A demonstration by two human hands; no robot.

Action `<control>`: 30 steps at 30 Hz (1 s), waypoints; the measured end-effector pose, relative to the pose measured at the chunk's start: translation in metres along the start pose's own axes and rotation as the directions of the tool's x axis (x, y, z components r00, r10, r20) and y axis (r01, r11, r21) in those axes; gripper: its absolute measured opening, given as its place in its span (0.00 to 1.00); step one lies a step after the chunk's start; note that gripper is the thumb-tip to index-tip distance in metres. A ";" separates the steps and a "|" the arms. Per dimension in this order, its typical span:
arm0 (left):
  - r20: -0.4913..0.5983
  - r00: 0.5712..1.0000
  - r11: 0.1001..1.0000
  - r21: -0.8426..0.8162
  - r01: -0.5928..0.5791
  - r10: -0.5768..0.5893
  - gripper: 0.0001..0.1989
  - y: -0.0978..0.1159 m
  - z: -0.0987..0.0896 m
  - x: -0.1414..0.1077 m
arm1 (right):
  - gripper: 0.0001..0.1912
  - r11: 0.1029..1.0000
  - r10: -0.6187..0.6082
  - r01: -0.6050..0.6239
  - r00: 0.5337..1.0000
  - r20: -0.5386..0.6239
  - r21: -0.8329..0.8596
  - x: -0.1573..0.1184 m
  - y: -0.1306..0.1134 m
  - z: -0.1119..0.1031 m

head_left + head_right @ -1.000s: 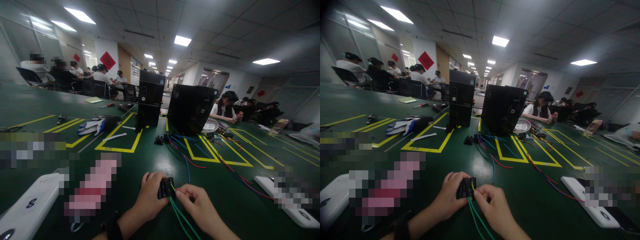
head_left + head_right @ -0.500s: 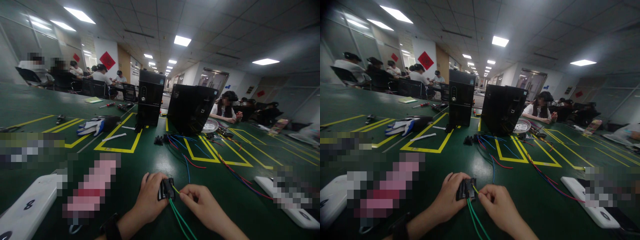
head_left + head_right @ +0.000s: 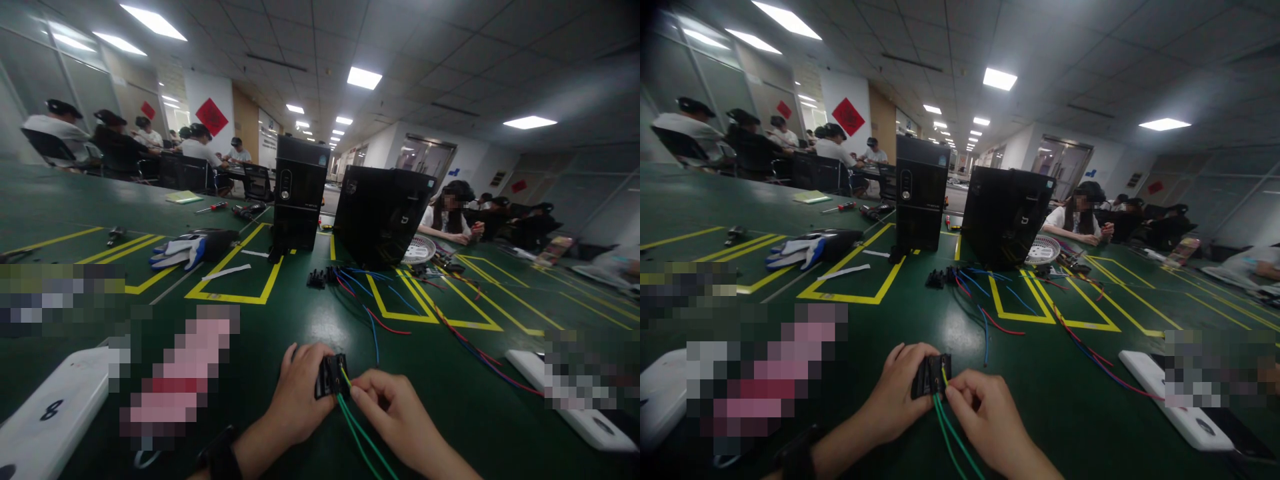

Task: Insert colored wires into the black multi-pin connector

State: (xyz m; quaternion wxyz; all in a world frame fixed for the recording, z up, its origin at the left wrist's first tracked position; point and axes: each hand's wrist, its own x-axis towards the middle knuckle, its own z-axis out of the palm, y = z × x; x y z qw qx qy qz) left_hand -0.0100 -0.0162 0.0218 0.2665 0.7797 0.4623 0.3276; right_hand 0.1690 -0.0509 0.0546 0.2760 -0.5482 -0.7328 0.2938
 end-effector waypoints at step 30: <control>0.001 1.000 1.000 0.022 0.005 -0.005 0.18 -0.002 0.002 -0.001 | 0.12 0.997 -0.020 0.018 0.999 -0.026 -0.076 0.001 0.004 0.006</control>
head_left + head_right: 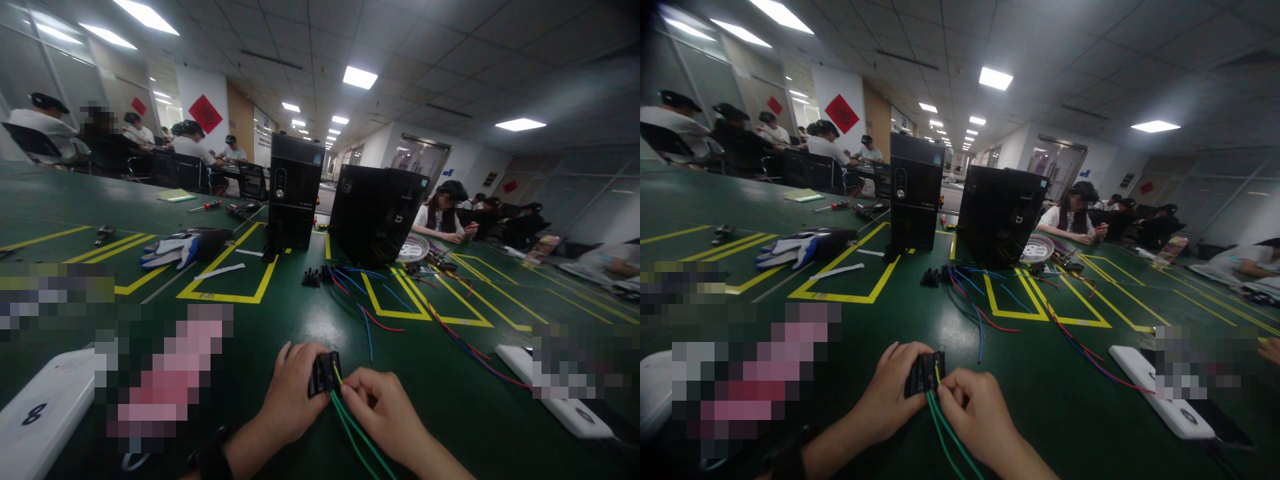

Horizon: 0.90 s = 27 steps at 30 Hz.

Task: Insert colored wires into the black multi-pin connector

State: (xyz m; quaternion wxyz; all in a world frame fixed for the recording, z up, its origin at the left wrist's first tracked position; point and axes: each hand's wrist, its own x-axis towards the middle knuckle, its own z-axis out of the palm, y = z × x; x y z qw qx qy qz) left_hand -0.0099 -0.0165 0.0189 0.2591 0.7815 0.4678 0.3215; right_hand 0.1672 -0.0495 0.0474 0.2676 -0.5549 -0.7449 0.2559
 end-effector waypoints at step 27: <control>-0.011 1.000 1.000 -0.005 -0.010 0.010 0.20 0.000 -0.001 0.001 | 0.13 0.965 0.108 -0.114 0.993 0.037 0.237 0.000 0.001 0.003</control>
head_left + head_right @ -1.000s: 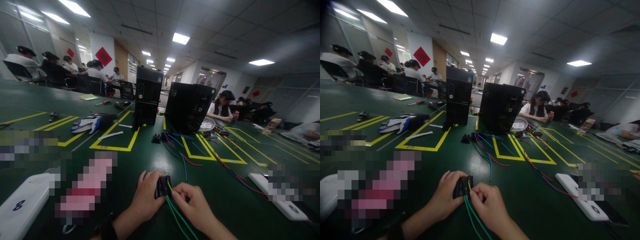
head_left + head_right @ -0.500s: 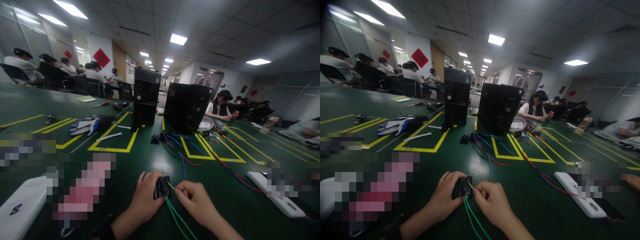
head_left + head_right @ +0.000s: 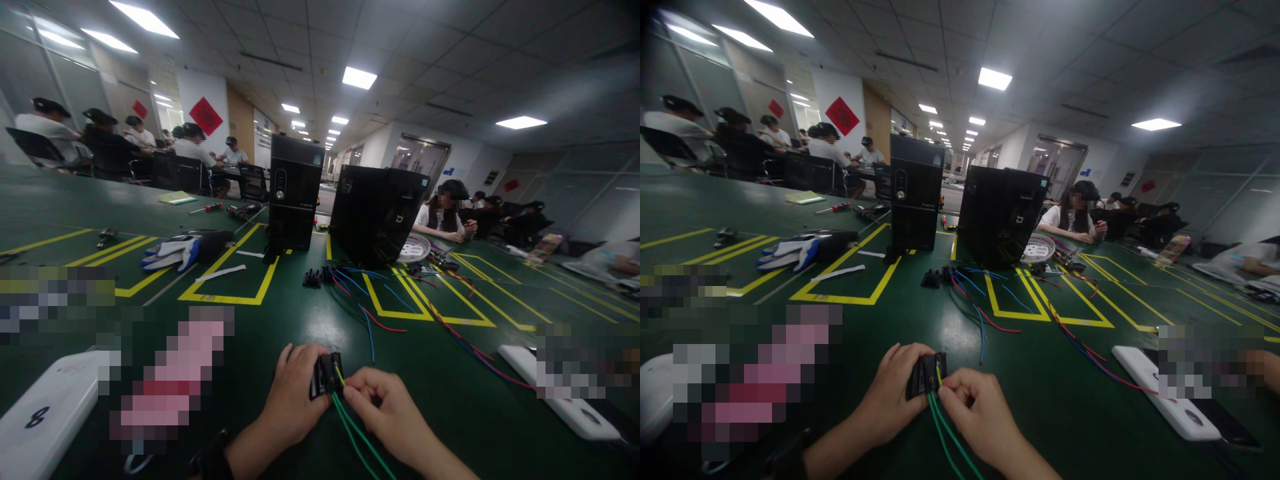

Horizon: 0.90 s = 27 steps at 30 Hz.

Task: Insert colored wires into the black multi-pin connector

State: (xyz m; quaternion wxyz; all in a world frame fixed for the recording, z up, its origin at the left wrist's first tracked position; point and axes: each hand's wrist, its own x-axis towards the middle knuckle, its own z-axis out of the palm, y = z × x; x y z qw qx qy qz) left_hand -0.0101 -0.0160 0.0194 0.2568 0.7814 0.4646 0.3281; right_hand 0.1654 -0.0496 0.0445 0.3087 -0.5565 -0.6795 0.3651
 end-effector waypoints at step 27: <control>0.008 1.000 1.000 0.001 -0.011 0.011 0.17 0.000 0.000 -0.001 | 0.14 1.000 0.000 0.000 1.000 -0.007 -0.027 0.004 0.000 -0.014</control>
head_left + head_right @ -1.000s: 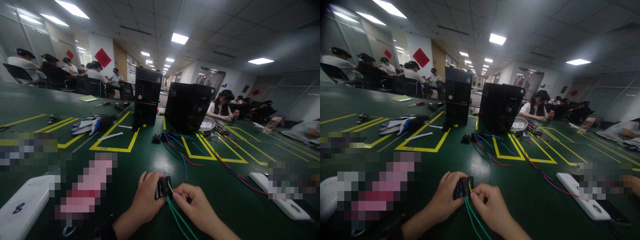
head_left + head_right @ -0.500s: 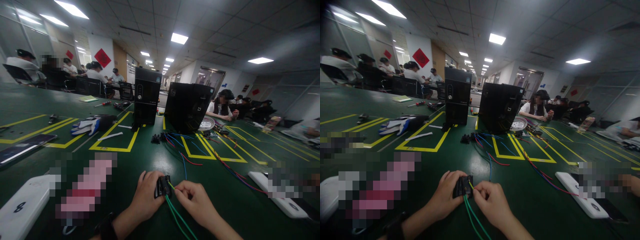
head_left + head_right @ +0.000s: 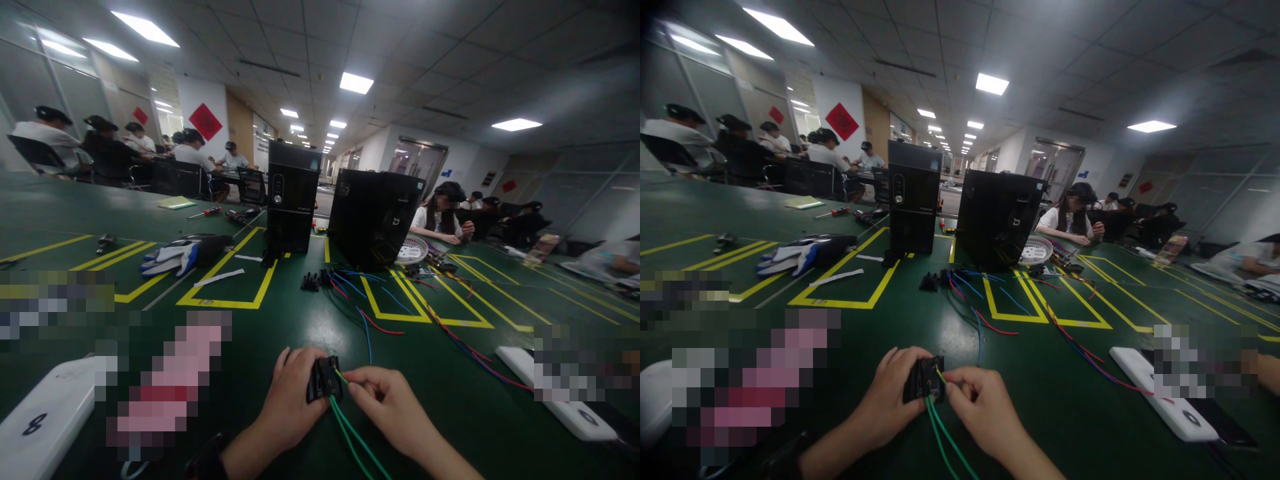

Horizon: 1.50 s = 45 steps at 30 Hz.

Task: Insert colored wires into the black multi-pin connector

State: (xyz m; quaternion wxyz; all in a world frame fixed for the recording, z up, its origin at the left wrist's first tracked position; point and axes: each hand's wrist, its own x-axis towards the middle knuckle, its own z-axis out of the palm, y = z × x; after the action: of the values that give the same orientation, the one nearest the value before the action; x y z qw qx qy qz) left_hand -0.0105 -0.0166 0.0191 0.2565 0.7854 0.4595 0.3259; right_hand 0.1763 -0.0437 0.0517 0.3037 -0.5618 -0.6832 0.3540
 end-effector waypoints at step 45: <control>-0.014 1.000 1.000 0.004 -0.005 0.005 0.19 -0.003 0.003 -0.001 | 0.17 0.999 -0.026 0.024 0.994 0.103 0.022 -0.003 -0.002 0.003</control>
State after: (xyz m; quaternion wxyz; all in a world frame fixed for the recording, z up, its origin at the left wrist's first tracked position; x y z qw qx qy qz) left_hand -0.0100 -0.0159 0.0143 0.2511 0.7847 0.4599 0.3312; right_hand 0.1728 -0.0472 0.0519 0.2782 -0.5313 -0.7012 0.3856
